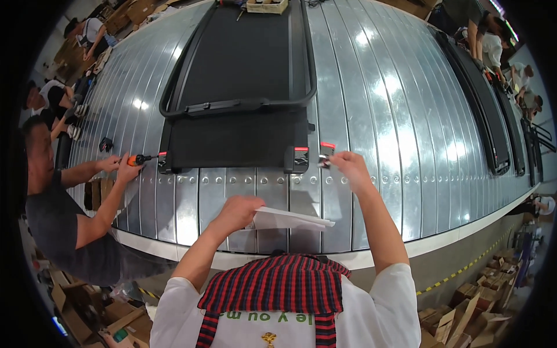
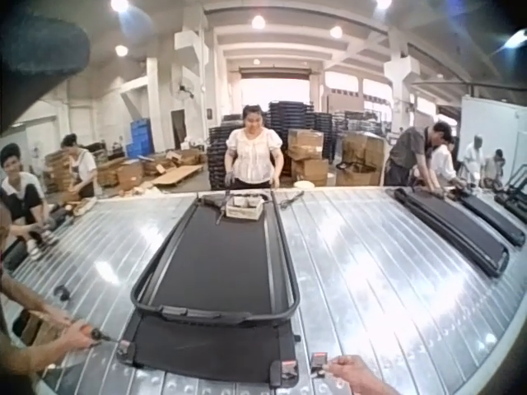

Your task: Applying warning and instructional stickers to treadmills on an assembly line.

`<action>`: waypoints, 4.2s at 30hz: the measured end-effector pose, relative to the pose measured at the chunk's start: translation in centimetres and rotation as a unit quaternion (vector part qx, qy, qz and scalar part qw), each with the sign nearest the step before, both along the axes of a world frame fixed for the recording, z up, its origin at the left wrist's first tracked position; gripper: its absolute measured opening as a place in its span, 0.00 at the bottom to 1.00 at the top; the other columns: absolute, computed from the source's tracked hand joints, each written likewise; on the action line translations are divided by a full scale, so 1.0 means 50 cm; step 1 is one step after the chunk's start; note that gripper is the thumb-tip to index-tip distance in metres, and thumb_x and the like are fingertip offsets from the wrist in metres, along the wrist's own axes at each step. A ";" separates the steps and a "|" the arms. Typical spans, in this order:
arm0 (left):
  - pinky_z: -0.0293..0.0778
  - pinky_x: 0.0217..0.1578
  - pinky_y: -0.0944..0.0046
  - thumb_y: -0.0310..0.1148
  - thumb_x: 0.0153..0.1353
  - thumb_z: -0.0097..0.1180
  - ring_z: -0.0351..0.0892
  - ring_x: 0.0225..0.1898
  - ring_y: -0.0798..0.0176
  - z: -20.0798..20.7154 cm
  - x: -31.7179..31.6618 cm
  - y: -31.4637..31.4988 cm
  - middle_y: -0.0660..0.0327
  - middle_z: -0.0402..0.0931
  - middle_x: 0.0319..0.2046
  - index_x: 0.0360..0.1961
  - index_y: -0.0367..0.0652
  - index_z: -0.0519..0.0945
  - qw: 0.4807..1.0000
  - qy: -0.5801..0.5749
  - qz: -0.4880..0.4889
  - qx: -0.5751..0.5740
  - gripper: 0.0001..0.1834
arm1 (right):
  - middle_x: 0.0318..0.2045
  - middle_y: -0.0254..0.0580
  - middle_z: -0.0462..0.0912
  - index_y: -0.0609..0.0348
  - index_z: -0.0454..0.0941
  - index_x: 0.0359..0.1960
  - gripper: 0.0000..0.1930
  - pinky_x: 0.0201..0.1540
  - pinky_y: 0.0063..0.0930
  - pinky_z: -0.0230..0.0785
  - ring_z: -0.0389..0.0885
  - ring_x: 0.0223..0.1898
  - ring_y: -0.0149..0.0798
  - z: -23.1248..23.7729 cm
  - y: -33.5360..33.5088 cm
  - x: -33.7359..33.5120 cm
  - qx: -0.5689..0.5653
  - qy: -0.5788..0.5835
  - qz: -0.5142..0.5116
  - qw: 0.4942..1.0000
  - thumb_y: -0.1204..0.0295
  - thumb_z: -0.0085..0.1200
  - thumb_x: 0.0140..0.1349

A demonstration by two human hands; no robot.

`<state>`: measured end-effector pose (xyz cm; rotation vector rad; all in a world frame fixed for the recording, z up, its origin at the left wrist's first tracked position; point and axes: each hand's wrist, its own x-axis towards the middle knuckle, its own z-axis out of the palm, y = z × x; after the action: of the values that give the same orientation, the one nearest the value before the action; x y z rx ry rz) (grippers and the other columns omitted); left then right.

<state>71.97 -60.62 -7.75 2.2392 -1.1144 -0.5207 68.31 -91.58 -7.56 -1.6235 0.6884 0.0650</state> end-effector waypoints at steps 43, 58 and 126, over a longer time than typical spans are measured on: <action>0.67 0.38 0.59 0.21 0.41 0.49 0.69 0.39 0.58 -0.024 0.186 -0.190 0.59 0.64 0.51 0.26 0.39 0.73 0.986 -0.122 -0.097 0.057 0.07 | 0.19 0.36 0.74 0.64 0.74 0.23 0.06 0.20 0.17 0.58 0.68 0.19 0.26 -0.085 0.014 0.218 0.082 0.068 0.038 0.994 0.74 0.56 0.48; 0.70 0.34 0.57 0.21 0.43 0.47 0.71 0.35 0.56 -0.021 0.205 -0.222 0.60 0.66 0.45 0.27 0.38 0.72 0.981 -0.109 -0.140 0.081 0.07 | 0.20 0.41 0.75 0.65 0.74 0.25 0.09 0.23 0.25 0.63 0.72 0.21 0.33 -0.079 0.031 0.213 -0.098 0.036 0.092 0.990 0.72 0.57 0.47; 0.68 0.39 0.68 0.35 0.59 0.45 0.71 0.37 0.68 0.142 -0.097 0.430 0.60 0.74 0.35 0.43 0.35 0.72 0.805 0.190 0.245 -0.506 0.16 | 0.23 0.34 0.79 0.66 0.76 0.32 0.08 0.29 0.17 0.66 0.74 0.25 0.22 0.200 0.725 -0.060 -0.086 -0.282 0.301 0.907 0.77 0.53 0.49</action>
<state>67.13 -39.13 -0.65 1.2814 -0.3752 -0.0735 65.33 -55.32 2.43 -1.8548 -0.2739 -0.0209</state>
